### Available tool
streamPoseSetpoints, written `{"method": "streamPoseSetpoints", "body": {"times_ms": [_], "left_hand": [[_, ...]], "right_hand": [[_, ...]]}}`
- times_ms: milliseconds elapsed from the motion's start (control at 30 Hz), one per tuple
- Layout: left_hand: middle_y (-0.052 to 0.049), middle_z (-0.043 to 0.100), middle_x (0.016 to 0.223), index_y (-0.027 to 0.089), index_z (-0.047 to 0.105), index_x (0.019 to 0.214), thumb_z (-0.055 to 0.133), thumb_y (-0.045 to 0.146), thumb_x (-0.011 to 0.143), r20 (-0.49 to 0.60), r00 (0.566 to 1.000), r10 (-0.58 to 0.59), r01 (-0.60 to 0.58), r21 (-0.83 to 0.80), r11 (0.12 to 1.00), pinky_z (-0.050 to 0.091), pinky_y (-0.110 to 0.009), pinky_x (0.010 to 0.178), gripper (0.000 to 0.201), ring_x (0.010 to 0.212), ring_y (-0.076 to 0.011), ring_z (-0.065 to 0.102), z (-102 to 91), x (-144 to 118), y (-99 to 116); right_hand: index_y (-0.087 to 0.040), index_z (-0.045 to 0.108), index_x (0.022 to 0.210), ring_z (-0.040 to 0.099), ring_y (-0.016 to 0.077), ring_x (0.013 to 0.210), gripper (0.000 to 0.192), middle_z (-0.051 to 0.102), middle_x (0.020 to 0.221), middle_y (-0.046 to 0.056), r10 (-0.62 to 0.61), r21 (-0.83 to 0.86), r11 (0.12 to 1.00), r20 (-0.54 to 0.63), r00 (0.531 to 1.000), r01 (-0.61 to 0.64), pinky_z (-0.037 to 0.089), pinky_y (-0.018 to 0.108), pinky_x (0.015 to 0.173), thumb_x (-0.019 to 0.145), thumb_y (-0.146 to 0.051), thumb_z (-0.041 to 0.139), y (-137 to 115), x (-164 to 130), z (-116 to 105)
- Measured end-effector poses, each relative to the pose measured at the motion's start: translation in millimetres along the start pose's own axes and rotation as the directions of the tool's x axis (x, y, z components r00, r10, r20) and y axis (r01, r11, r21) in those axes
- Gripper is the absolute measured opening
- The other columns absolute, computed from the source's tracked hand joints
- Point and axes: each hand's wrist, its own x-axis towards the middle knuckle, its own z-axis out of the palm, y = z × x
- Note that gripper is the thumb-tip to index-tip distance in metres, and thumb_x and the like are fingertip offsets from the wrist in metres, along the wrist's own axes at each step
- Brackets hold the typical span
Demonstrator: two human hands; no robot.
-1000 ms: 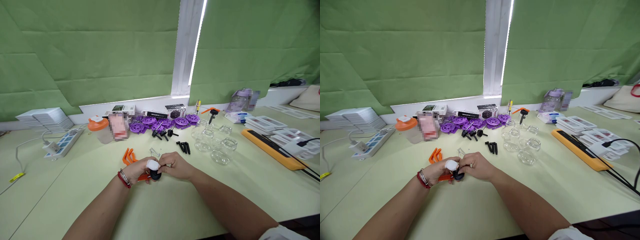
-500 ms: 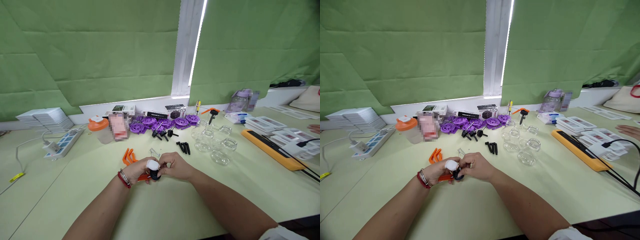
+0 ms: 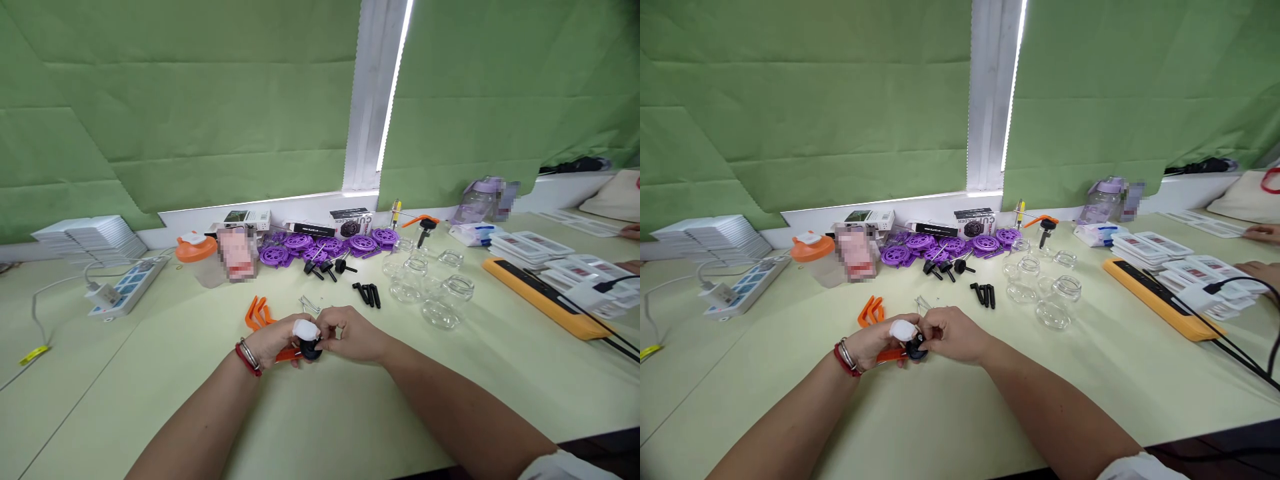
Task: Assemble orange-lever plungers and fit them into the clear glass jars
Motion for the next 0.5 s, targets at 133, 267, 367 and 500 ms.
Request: {"method": "streamPoseSetpoints", "body": {"times_ms": [133,267,367,500], "left_hand": [[-0.007,0.064,0.075,0.016,0.058,0.093,0.061,0.040,0.065,-0.010,1.000,-0.008,0.008,0.003,1.000,0.040,-0.027,0.051,0.037,0.064,-0.0199,0.057,-0.5,0.7,-0.6],[-0.007,0.064,0.076,0.017,0.059,0.095,0.061,0.043,0.066,0.004,1.000,-0.004,0.004,-0.002,1.000,0.041,-0.027,0.052,0.040,0.065,-0.0200,0.057,-1.2,0.6,-1.1],[-0.006,0.064,0.075,0.017,0.058,0.102,0.060,0.045,0.067,-0.001,1.000,0.000,0.000,0.006,1.000,0.039,-0.026,0.049,0.045,0.063,-0.0198,0.057,-1.4,0.8,-1.5],[-0.006,0.064,0.073,0.017,0.058,0.103,0.060,0.045,0.066,-0.006,1.000,0.004,-0.003,0.005,1.000,0.038,-0.025,0.047,0.046,0.063,-0.0200,0.057,-1.1,1.4,-1.5]], "right_hand": [[-0.016,0.058,0.073,0.049,0.0097,0.064,0.011,0.056,0.070,-0.003,0.051,0.063,0.997,0.009,0.999,-0.052,0.039,0.020,0.059,0.067,-0.012,0.066,-0.3,0.1,1.2],[-0.016,0.056,0.070,0.048,0.0093,0.063,0.011,0.055,0.069,-0.003,0.064,0.112,0.992,0.008,0.998,-0.065,0.039,0.020,0.058,0.067,-0.011,0.066,-1.1,0.0,1.7],[-0.016,0.057,0.072,0.048,0.0092,0.062,0.011,0.054,0.069,-0.003,0.085,0.145,0.986,0.012,0.996,-0.086,0.039,0.020,0.058,0.067,-0.012,0.066,-1.0,-0.1,2.6],[-0.015,0.057,0.071,0.048,0.0093,0.062,0.011,0.053,0.068,-0.003,0.088,0.174,0.981,0.005,0.996,-0.088,0.039,0.020,0.058,0.067,-0.012,0.066,0.3,0.2,3.8]]}}
